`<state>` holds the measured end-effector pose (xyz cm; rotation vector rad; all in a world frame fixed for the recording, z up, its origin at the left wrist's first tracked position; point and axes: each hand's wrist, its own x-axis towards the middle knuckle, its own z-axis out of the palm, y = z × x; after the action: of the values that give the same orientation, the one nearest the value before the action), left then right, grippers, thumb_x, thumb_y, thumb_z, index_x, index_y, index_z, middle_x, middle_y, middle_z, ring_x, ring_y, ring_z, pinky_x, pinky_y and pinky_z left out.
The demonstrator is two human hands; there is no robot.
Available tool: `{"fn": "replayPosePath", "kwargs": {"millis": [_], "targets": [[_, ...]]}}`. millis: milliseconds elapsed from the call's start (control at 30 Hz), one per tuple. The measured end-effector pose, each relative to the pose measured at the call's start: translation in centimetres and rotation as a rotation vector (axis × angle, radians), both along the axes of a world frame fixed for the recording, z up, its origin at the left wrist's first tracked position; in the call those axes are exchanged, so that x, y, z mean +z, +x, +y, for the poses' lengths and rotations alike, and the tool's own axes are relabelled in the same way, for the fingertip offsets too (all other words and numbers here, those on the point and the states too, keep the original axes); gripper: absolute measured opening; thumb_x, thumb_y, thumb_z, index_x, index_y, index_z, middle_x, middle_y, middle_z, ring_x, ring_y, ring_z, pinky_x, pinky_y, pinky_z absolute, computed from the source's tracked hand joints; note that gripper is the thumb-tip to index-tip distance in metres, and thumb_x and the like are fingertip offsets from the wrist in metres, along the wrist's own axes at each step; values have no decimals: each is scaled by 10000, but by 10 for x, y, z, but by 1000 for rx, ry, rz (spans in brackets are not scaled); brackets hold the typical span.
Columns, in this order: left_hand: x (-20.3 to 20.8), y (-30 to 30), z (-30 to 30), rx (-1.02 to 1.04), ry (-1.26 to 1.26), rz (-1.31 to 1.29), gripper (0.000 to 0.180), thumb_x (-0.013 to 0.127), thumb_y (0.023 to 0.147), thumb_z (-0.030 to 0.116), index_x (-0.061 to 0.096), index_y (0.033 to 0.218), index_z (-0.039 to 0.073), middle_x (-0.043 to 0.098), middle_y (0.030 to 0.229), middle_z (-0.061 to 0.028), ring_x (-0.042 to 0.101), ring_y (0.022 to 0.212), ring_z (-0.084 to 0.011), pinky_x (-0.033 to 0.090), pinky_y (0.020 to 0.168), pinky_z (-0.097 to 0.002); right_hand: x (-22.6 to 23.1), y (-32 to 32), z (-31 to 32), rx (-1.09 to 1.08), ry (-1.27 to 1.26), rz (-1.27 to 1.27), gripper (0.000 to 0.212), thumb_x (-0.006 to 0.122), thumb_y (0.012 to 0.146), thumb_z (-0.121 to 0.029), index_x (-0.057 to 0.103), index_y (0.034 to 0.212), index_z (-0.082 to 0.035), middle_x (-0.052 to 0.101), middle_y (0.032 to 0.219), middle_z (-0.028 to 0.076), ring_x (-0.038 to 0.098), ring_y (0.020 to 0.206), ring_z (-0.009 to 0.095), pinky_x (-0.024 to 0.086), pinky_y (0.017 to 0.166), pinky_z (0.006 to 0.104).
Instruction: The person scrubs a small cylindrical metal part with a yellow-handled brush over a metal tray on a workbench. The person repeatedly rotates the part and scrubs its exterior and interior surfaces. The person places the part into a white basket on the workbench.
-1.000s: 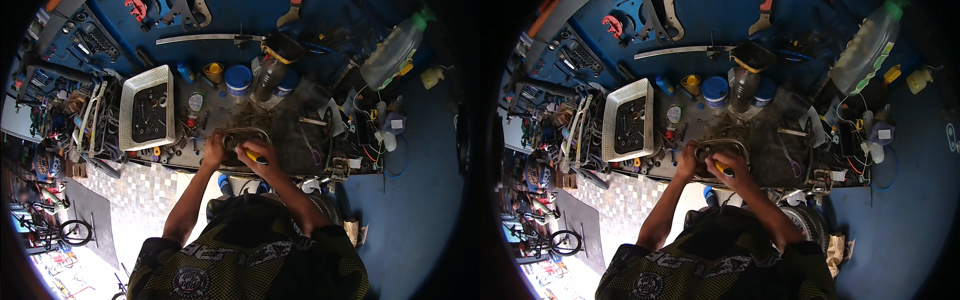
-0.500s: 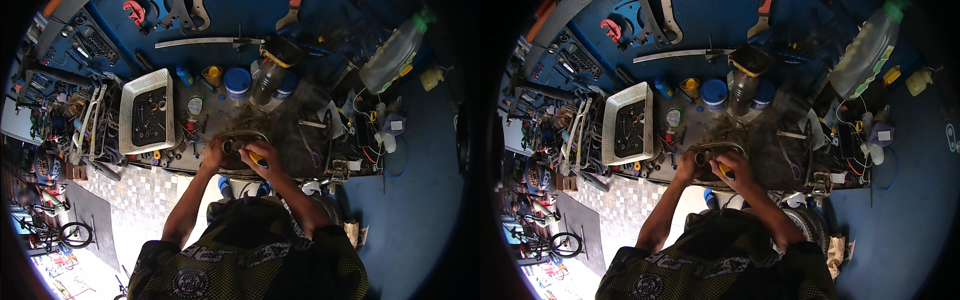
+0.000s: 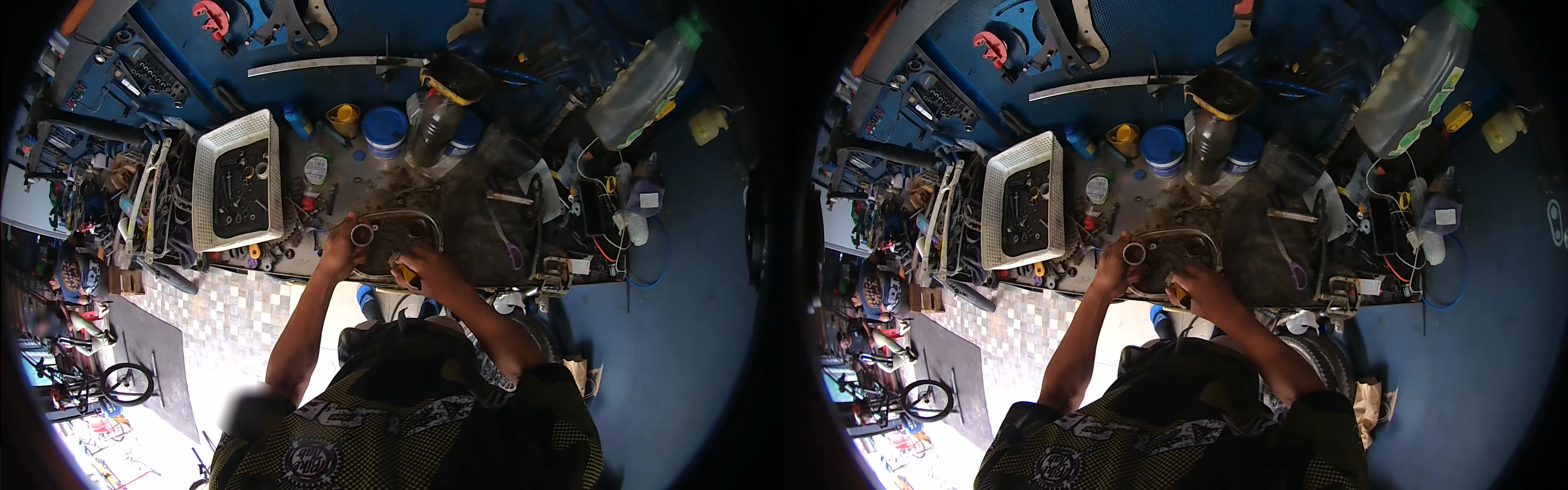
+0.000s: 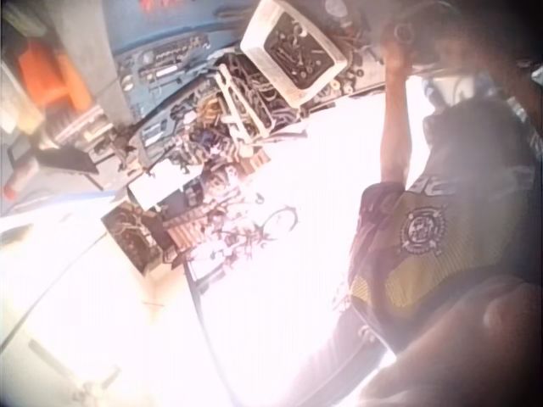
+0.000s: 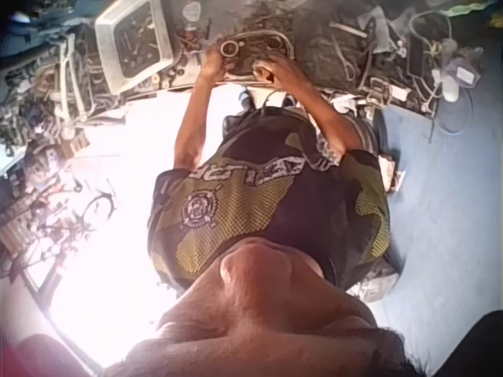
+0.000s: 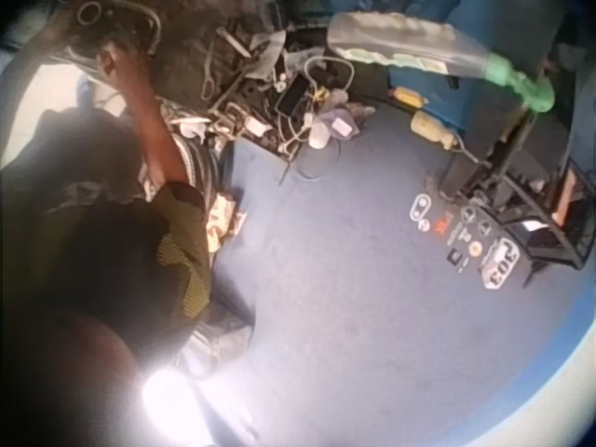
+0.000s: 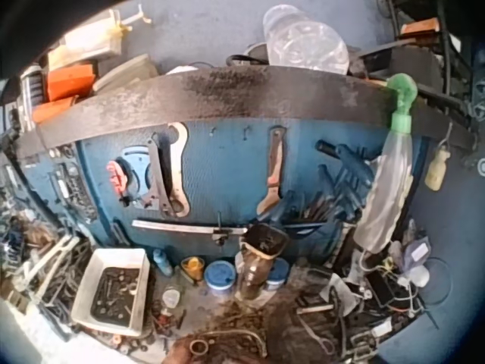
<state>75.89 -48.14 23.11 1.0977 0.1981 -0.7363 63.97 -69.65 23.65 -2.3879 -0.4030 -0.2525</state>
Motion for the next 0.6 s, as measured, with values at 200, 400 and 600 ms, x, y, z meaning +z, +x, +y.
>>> {"fn": "replayPosePath", "kwargs": {"millis": [200, 400, 600], "targets": [[2, -5, -6, 6, 260, -204, 533, 426, 1110, 561, 639, 1091, 73, 571, 766, -38, 477, 559, -125, 361, 459, -295, 1, 21, 18, -341, 768, 352, 269, 721, 1008, -316, 670, 904, -73, 687, 731, 17, 617, 611, 153, 508, 595, 301], [1, -15, -20, 122, 486, -472, 537, 389, 1116, 571, 620, 1121, 86, 581, 836, -50, 521, 615, -120, 436, 476, -292, 22, 32, 37, -344, 789, 339, 348, 703, 1027, -336, 641, 853, -42, 594, 678, 19, 522, 638, 90, 435, 603, 299], [-1, -11, -21, 159, 460, -533, 474, 373, 1144, 490, 604, 1093, 80, 547, 781, -38, 494, 576, -110, 427, 480, -294, 42, 33, 30, -353, 526, 266, 298, 731, 999, -299, 663, 865, -41, 601, 675, 40, 544, 632, 112, 468, 612, 309]]}}
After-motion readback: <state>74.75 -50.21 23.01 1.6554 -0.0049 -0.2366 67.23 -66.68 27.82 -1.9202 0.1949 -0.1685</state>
